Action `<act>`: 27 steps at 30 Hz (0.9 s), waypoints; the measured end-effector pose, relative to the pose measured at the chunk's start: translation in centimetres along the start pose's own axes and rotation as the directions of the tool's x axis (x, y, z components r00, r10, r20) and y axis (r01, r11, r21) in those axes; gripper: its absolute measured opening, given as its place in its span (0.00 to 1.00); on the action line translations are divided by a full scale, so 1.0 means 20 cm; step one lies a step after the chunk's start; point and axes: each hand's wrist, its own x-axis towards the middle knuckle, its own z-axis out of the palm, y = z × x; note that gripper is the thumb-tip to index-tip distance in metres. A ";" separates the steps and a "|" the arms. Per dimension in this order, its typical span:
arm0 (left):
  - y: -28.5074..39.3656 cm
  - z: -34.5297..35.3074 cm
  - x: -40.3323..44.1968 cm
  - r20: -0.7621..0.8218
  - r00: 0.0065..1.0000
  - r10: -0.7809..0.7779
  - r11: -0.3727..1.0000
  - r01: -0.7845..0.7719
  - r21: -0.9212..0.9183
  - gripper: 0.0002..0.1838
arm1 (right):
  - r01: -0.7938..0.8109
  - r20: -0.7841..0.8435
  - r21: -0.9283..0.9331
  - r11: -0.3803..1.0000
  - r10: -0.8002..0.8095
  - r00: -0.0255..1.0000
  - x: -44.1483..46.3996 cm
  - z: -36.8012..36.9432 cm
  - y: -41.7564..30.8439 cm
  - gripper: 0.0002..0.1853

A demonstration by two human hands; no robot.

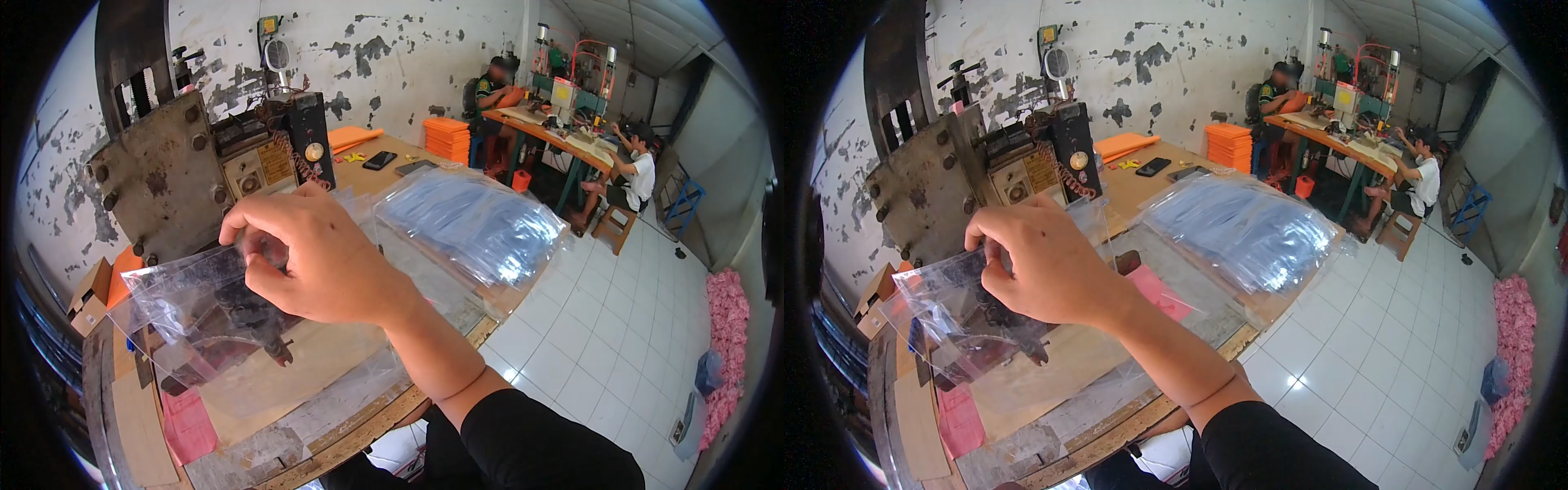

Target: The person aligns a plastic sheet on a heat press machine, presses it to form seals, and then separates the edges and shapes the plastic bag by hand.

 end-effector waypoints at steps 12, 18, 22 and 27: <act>0.02 0.01 -0.01 0.018 1.000 0.011 0.998 -0.009 -0.068 0.18 | -0.021 0.027 -0.012 1.000 0.021 0.999 0.00 -0.01 -0.01 0.09; 0.04 0.01 0.03 0.028 1.000 -0.001 0.997 0.003 -0.071 0.17 | -0.004 0.010 -0.002 1.000 0.004 1.000 0.00 -0.01 0.00 0.09; 0.05 0.01 0.03 0.036 0.999 -0.007 0.996 0.011 -0.086 0.17 | -0.004 0.017 -0.018 1.000 0.004 1.000 0.00 -0.02 0.00 0.09; 0.06 0.01 0.05 0.048 0.999 -0.008 0.995 0.012 -0.097 0.16 | -0.006 0.009 -0.004 1.000 0.006 1.000 0.00 -0.02 0.00 0.09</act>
